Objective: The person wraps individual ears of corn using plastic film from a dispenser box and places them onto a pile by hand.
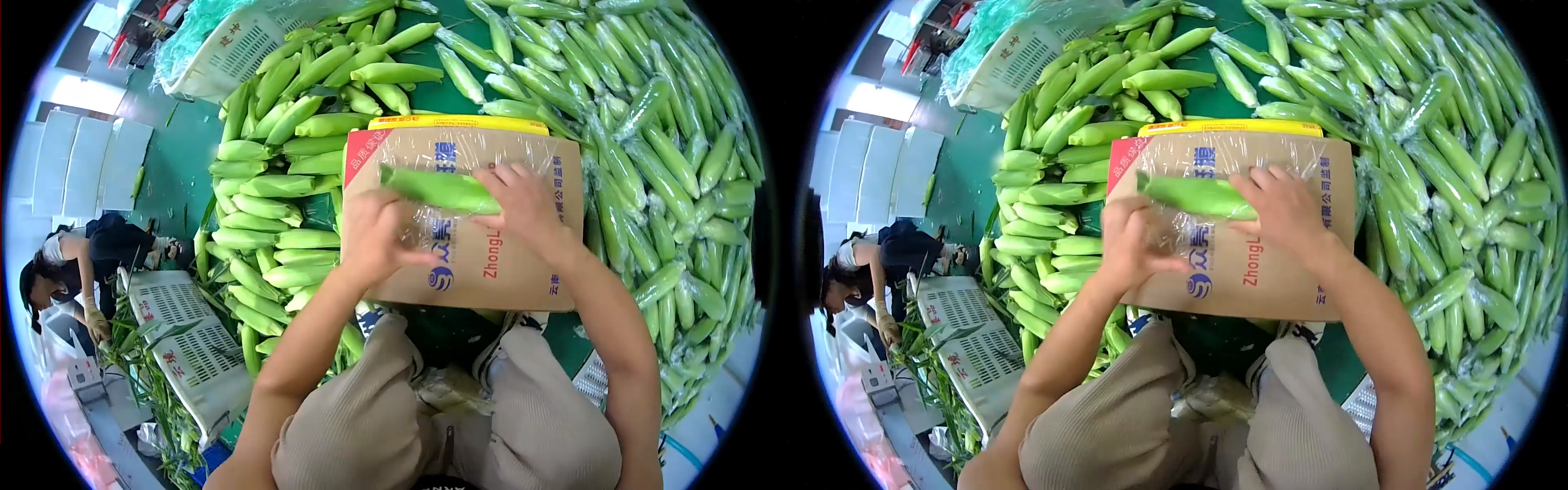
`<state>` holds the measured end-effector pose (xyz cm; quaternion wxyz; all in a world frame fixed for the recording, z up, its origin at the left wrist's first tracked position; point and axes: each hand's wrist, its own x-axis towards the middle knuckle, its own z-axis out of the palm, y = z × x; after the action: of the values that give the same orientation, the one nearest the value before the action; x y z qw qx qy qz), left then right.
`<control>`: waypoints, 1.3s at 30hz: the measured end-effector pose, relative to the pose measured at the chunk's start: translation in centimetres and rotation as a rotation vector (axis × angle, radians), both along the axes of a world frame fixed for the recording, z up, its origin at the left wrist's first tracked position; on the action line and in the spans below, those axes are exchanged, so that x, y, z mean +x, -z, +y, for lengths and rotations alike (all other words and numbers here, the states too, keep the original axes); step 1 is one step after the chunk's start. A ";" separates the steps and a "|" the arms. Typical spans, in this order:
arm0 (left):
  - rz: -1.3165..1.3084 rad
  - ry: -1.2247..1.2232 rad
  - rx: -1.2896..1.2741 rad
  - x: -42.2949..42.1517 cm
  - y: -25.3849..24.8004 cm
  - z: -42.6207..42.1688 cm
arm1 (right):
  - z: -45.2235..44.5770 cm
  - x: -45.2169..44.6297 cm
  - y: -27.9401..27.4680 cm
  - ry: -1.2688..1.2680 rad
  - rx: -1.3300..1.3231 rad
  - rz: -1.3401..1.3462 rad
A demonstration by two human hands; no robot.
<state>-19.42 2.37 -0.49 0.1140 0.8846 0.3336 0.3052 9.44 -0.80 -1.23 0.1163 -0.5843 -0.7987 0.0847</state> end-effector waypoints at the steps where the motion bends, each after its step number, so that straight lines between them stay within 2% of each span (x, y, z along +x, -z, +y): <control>1: 0.174 -0.119 -0.072 -1.8 -0.2 -1.3 | -0.4 0.2 1.1 0.027 0.090 0.112; 2: 0.356 -0.233 -0.151 -3.1 -0.1 -2.0 | -0.9 0.5 1.1 0.041 0.108 0.097; 4: 0.311 -0.242 -0.147 -5.0 2.7 -1.8 | -2.2 1.4 0.5 0.055 0.143 0.076; 6: 0.222 -0.314 -0.059 -4.5 1.9 -1.1 | -3.3 2.8 1.0 0.054 0.081 -0.005; 7: 0.268 -0.348 -0.182 -4.2 2.2 -1.1 | -3.8 3.6 2.1 0.028 0.095 0.059; 8: 0.199 -0.448 -0.244 -4.9 5.6 -1.8 | -3.7 2.9 0.9 0.036 -0.014 0.051; 9: 0.019 -0.476 -0.272 -4.7 7.4 -2.5 | -3.5 2.9 -0.3 -0.027 -0.183 0.060; 10: -0.084 -0.424 -0.242 -4.2 7.7 -3.0 | -3.3 2.7 0.3 -0.241 -0.075 0.147; 11: -0.182 -0.367 -0.212 -3.8 8.0 -3.5 | -3.7 1.8 0.6 -0.247 -0.240 0.099; 12: -0.370 -0.240 -0.212 -1.9 5.8 -4.5 | -3.9 0.4 0.5 -0.251 -0.289 0.151; 13: -0.275 -0.100 -0.148 -0.7 5.7 -4.9 | -4.2 -0.2 0.2 -0.230 -0.352 0.178; 14: -0.195 0.046 -0.087 0.8 5.3 -5.2 | -4.5 -0.2 -0.1 -0.199 -0.298 0.173; 16: -0.043 0.017 -0.102 1.7 4.1 -5.7 | -4.8 -1.2 0.1 -0.143 -0.207 0.187; 19: 0.234 0.009 -0.238 3.2 1.5 -1.6 | -4.7 -1.7 2.3 0.067 0.260 0.070; 22: 0.217 -0.244 -0.010 6.3 -0.8 7.6 | -1.0 -1.5 0.3 -0.069 0.122 -0.039; 23: 0.225 -0.309 0.008 7.3 -1.5 9.3 | 0.5 -1.4 0.1 0.007 0.053 -0.030; 25: 0.071 -0.160 -0.168 8.3 -0.9 8.1 | 2.6 -1.8 1.1 0.160 -0.094 0.002; 26: 0.009 -0.089 -0.242 8.0 -1.1 7.4 | 3.3 -0.6 2.1 0.130 -0.115 0.065; 27: 0.037 0.020 -0.060 7.1 -1.3 5.5 | 4.5 1.0 3.6 0.099 -0.131 0.137; 28: 0.021 -0.001 0.110 6.8 -0.8 5.1 | 5.5 1.7 4.3 0.062 -0.147 0.207; 30: -0.019 -0.041 0.425 6.1 1.2 4.0 | 4.5 -0.4 -1.1 0.053 -0.399 0.335; 31: 0.079 0.001 0.285 6.2 2.4 3.7 | 4.3 -0.9 -3.5 0.043 -0.524 0.387; 33: 0.254 0.083 0.023 6.9 4.0 3.7 | 5.4 0.1 -5.7 -0.055 -0.747 0.304; 35: 0.388 0.126 -0.250 7.6 3.2 2.7 | 6.2 0.6 -6.6 -0.089 -0.689 0.351; 37: 0.486 0.181 -0.420 8.3 1.7 1.4 | 6.9 0.1 -4.5 -0.095 -0.361 0.531; 39: 0.545 0.207 -0.492 7.8 -0.1 0.3 | 6.1 -1.4 0.6 -0.245 -0.176 0.036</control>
<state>-11.60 2.64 -0.44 0.2603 0.9086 0.3237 -0.0434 8.07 5.29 -1.87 0.0679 -0.4886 -0.8514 0.1783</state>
